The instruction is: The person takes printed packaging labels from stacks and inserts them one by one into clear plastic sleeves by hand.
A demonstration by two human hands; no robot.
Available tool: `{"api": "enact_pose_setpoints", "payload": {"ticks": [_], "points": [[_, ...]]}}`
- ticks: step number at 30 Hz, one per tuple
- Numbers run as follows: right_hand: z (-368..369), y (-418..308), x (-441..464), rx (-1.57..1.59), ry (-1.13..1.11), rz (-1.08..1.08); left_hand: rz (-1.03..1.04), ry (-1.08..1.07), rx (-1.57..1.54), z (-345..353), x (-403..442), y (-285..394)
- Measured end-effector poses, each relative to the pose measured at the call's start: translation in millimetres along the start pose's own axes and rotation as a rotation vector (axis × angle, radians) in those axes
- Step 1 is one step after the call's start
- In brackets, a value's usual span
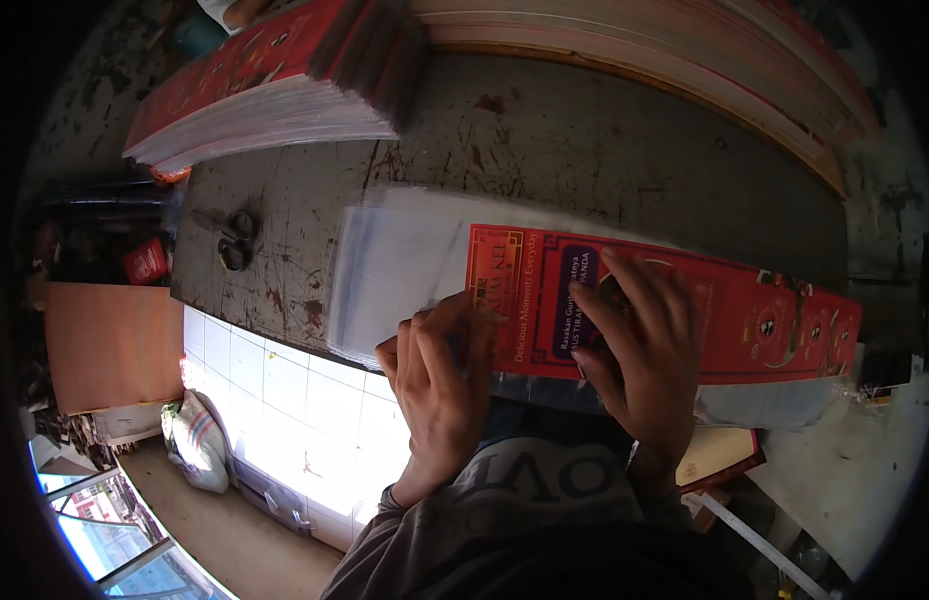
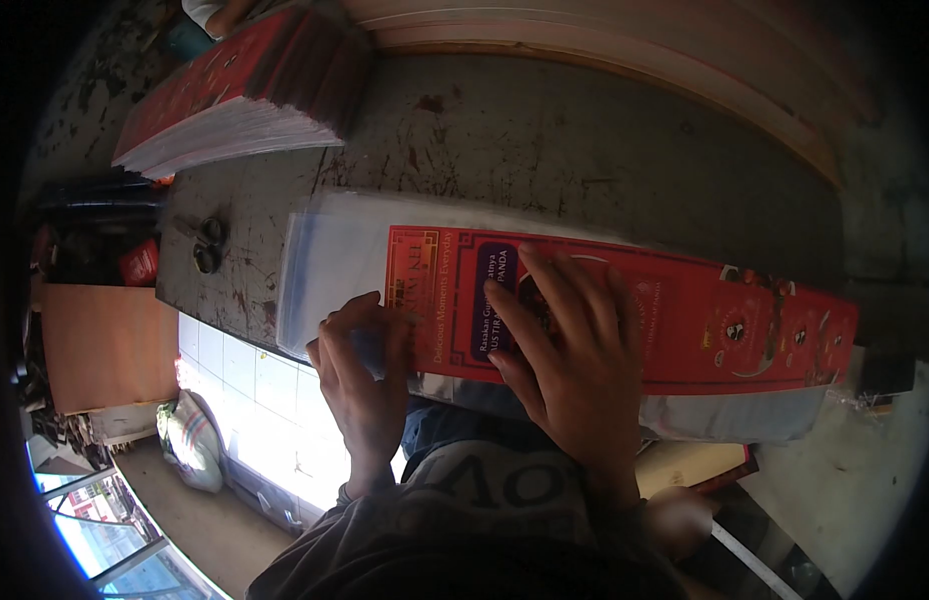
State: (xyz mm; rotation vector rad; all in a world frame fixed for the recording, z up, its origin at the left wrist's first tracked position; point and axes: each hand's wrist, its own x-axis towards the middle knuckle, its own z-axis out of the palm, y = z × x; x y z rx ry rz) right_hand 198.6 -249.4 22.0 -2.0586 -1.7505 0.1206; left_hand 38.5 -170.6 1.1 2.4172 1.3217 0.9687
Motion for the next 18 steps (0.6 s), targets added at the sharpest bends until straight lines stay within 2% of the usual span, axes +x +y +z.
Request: {"api": "enact_pose_setpoints", "payload": {"ticks": [5, 11, 14, 18], "points": [[1.0, 0.3, -0.4, 0.001, 0.003, -0.002, -0.085, -0.077, -0.007, -4.8, 3.3, 4.3], [-0.3, -0.3, 1.4, 0.008, -0.015, 0.001, -0.065, -0.107, 0.009, 1.6, 0.1, 1.3], [0.4, 0.2, 1.1, 0.010, 0.001, 0.003, -0.043, -0.001, 0.048, 4.9, -1.2, 3.6], [-1.1, 0.4, 1.0, 0.014, -0.010, -0.001, -0.033, 0.023, 0.058, 5.4, -2.9, 3.7]]}}
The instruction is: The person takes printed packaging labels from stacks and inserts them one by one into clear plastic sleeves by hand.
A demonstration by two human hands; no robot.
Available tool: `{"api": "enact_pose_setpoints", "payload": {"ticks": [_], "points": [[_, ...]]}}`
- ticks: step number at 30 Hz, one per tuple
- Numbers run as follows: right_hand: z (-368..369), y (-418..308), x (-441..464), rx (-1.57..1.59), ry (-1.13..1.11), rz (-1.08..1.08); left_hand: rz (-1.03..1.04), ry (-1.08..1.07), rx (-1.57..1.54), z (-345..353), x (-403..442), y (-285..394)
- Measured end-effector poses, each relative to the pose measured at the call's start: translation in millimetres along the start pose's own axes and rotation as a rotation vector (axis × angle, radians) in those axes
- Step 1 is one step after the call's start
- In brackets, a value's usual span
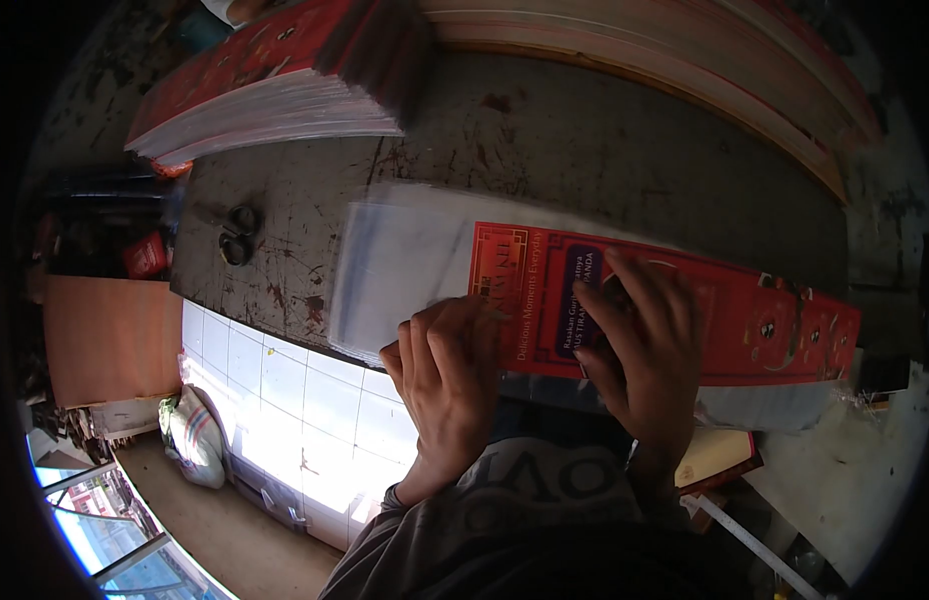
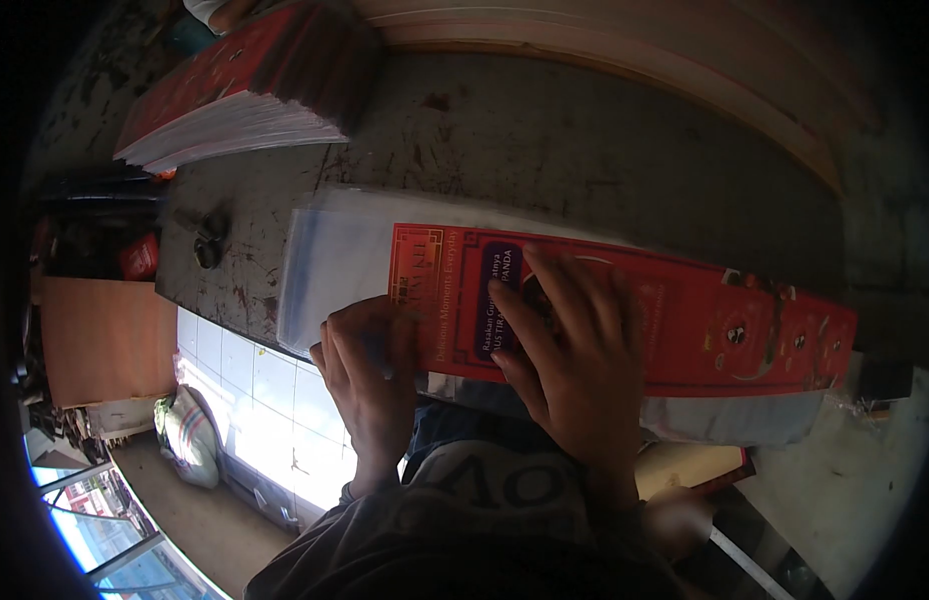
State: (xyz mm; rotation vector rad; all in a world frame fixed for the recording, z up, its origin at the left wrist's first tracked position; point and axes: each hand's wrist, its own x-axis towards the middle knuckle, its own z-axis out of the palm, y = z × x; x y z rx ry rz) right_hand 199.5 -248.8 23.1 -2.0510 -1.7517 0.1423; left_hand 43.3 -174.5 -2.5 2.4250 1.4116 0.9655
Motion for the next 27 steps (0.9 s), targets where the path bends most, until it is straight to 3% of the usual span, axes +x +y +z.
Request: {"api": "enact_pose_setpoints", "payload": {"ticks": [11, 17, 27], "points": [[3.3, 0.3, -1.5, -0.009, 0.009, 0.004, -0.059, -0.142, -0.084, -3.7, 1.3, -0.9], [2.2, 0.3, -1.2, -0.016, 0.003, 0.004, -0.090, -0.067, -0.025, -2.0, -0.9, 1.6], [2.2, -0.6, -1.6, -0.020, -0.004, 0.014, -0.056, -0.140, 0.033, -10.8, 8.8, -1.5]]}}
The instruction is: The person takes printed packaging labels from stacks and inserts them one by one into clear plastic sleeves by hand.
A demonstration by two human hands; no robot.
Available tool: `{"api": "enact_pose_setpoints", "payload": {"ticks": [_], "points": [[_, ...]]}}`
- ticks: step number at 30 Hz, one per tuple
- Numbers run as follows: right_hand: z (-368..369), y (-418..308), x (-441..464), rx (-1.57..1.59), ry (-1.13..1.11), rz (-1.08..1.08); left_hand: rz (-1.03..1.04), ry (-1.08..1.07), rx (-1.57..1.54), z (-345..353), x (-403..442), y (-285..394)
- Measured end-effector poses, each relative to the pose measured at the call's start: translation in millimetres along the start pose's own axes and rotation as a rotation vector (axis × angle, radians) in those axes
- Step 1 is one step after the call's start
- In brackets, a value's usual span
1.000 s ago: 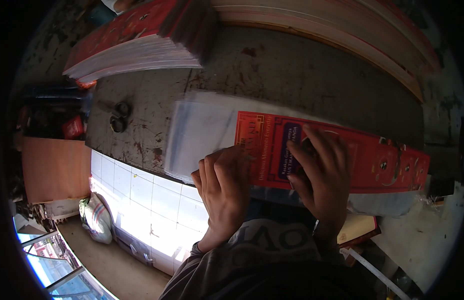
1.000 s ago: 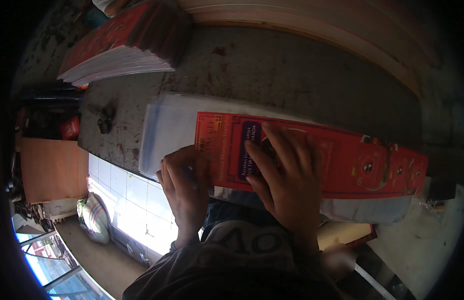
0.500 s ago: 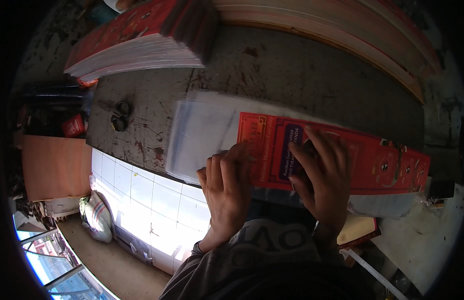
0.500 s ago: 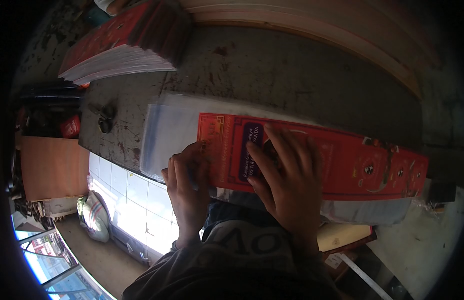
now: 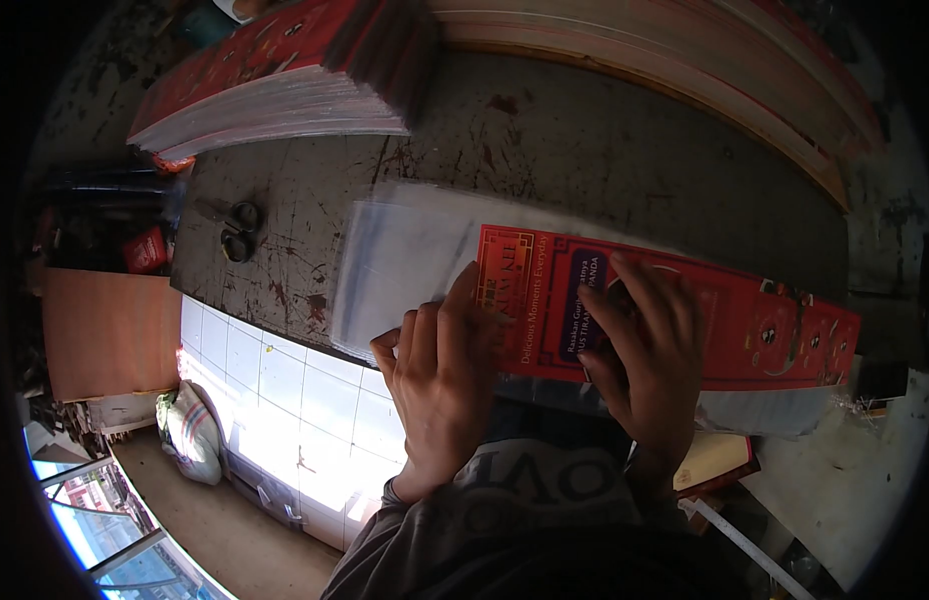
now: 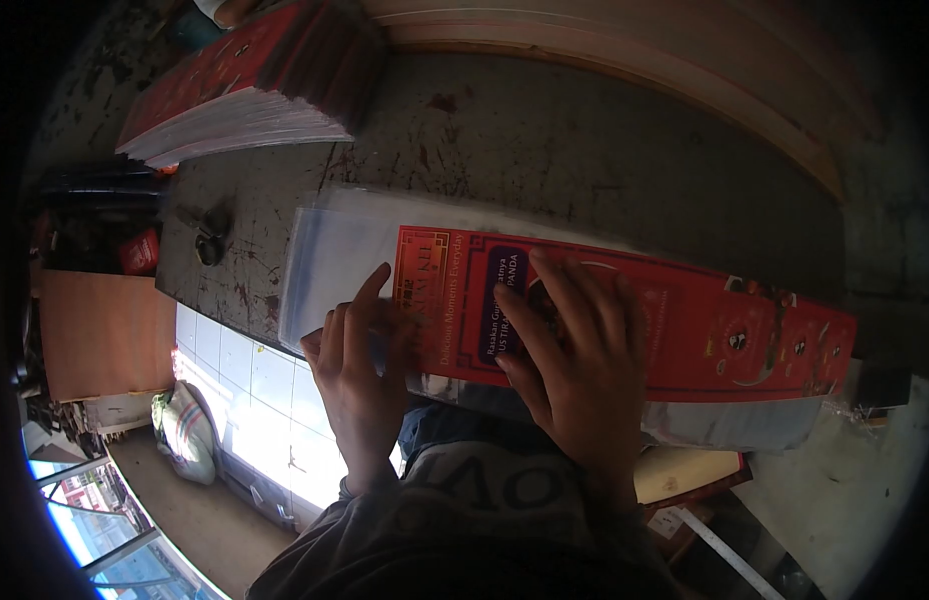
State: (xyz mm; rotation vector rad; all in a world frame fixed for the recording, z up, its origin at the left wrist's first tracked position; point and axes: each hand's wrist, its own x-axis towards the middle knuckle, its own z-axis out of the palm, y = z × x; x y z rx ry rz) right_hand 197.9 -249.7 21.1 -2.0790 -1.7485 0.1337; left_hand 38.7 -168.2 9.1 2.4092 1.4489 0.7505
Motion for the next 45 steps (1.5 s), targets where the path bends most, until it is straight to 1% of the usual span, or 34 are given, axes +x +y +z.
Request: {"api": "enact_pose_setpoints", "payload": {"ticks": [5, 12, 14, 17, 18, 20, 27, 29, 30, 32, 36, 38, 45], "points": [[0.3, 0.1, 0.6, 0.003, -0.004, 0.007, 0.133, -0.010, 0.137, -3.9, 5.6, -1.5], [1.2, 1.4, 0.0, -0.006, 0.017, -0.017, 0.126, -0.024, 0.117, -2.6, 6.5, 2.2], [1.0, 1.4, 0.0, -0.007, 0.020, -0.020, 0.019, -0.029, 0.012, -3.3, 7.2, 5.8], [0.5, 1.2, 0.5, -0.007, 0.016, -0.018, 0.006, -0.029, -0.047, -1.2, 4.4, 2.6], [0.7, 1.4, 0.4, -0.005, 0.018, -0.019, 0.006, -0.029, -0.048, -0.3, 3.6, -0.6], [1.1, 1.7, -0.1, -0.002, 0.021, -0.018, 0.122, 0.069, -0.018, 0.7, 2.3, -7.3], [0.2, 0.5, 0.5, 0.000, 0.015, -0.013, 0.114, 0.055, -0.007, -2.8, 1.8, -4.0], [0.3, 0.7, 0.2, -0.009, 0.021, -0.015, 0.034, -0.011, 0.003, -6.3, 3.7, 0.8], [0.4, 0.7, 0.4, -0.005, 0.024, -0.018, 0.035, -0.011, 0.003, -5.9, 4.4, 0.0], [0.5, 1.0, 0.6, 0.001, 0.027, -0.022, 0.118, -0.012, 0.061, -5.1, 7.0, -3.3], [1.3, 1.6, 0.3, 0.000, 0.027, -0.020, 0.137, -0.015, 0.050, -6.5, 11.0, -2.8], [1.4, 1.7, 0.2, -0.004, 0.027, -0.019, 0.157, -0.017, 0.094, -5.3, 10.5, -3.1], [1.2, 1.9, -0.1, -0.006, 0.027, -0.023, 0.077, -0.024, 0.115, -3.7, 12.0, 3.6]]}}
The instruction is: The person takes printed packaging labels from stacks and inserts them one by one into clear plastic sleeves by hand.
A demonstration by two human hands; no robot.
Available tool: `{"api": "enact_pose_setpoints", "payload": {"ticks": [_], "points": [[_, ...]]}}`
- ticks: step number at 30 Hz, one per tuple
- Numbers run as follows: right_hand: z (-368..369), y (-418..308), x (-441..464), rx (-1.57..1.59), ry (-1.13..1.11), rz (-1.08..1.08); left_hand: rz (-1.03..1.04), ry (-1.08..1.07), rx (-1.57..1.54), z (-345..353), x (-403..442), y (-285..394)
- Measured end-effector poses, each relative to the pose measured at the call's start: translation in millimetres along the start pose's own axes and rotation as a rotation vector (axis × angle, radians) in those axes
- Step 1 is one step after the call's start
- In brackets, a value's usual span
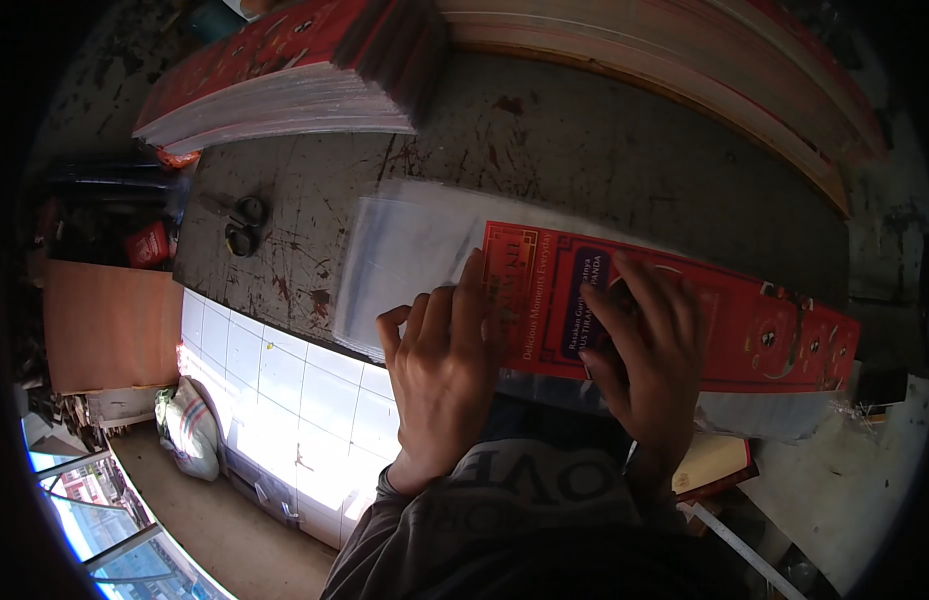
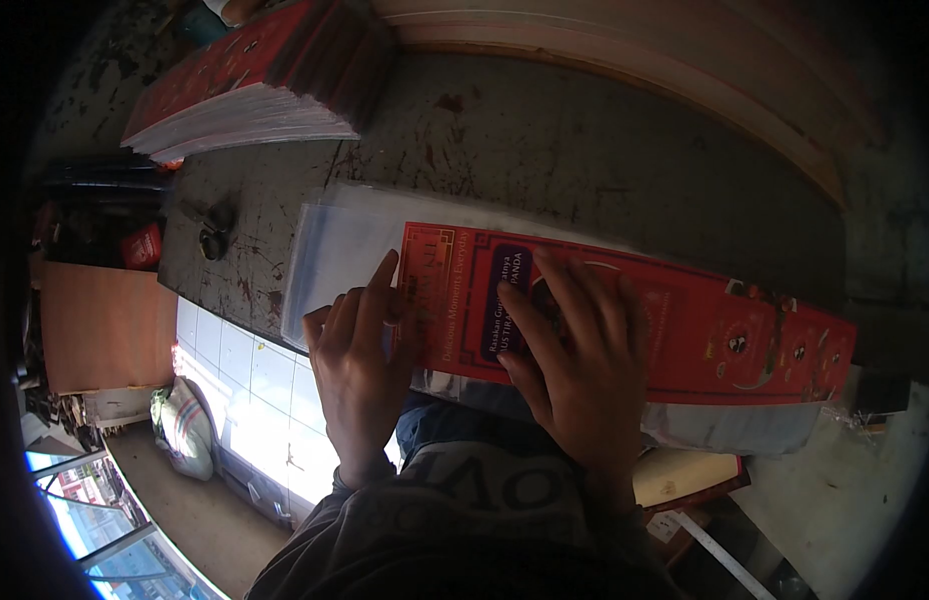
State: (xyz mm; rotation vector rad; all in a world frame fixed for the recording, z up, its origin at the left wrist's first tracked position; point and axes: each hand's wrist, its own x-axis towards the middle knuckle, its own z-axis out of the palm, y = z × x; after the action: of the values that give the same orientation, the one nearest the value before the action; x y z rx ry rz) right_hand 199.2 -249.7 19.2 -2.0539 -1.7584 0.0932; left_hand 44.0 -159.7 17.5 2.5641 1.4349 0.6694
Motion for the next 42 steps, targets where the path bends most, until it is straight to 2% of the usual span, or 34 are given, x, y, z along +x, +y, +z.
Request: {"api": "enact_pose_setpoints", "payload": {"ticks": [15, 17, 21, 30, 35, 42], "points": [[-1.5, -1.9, 0.2, 0.005, -0.013, 0.020, -0.053, 0.071, -0.205, 9.6, -7.0, -0.4], [-1.8, -1.4, -0.1, 0.003, -0.012, 0.020, 0.037, 0.098, -0.199, 13.9, -9.4, -5.5], [-0.5, -0.9, -0.2, 0.003, -0.009, 0.014, 0.043, 0.143, -0.212, 14.8, -14.8, -8.7], [-0.8, 0.2, 0.5, 0.001, -0.016, -0.001, 0.075, 0.132, -0.129, 11.0, -37.4, -8.1], [-1.5, -0.7, 1.2, -0.009, -0.021, -0.007, 0.187, 0.098, 0.023, 10.5, -47.5, -4.1], [-2.6, -0.8, 2.6, -0.002, -0.023, -0.003, 0.233, -0.014, 0.210, 3.3, -50.0, 3.2]]}}
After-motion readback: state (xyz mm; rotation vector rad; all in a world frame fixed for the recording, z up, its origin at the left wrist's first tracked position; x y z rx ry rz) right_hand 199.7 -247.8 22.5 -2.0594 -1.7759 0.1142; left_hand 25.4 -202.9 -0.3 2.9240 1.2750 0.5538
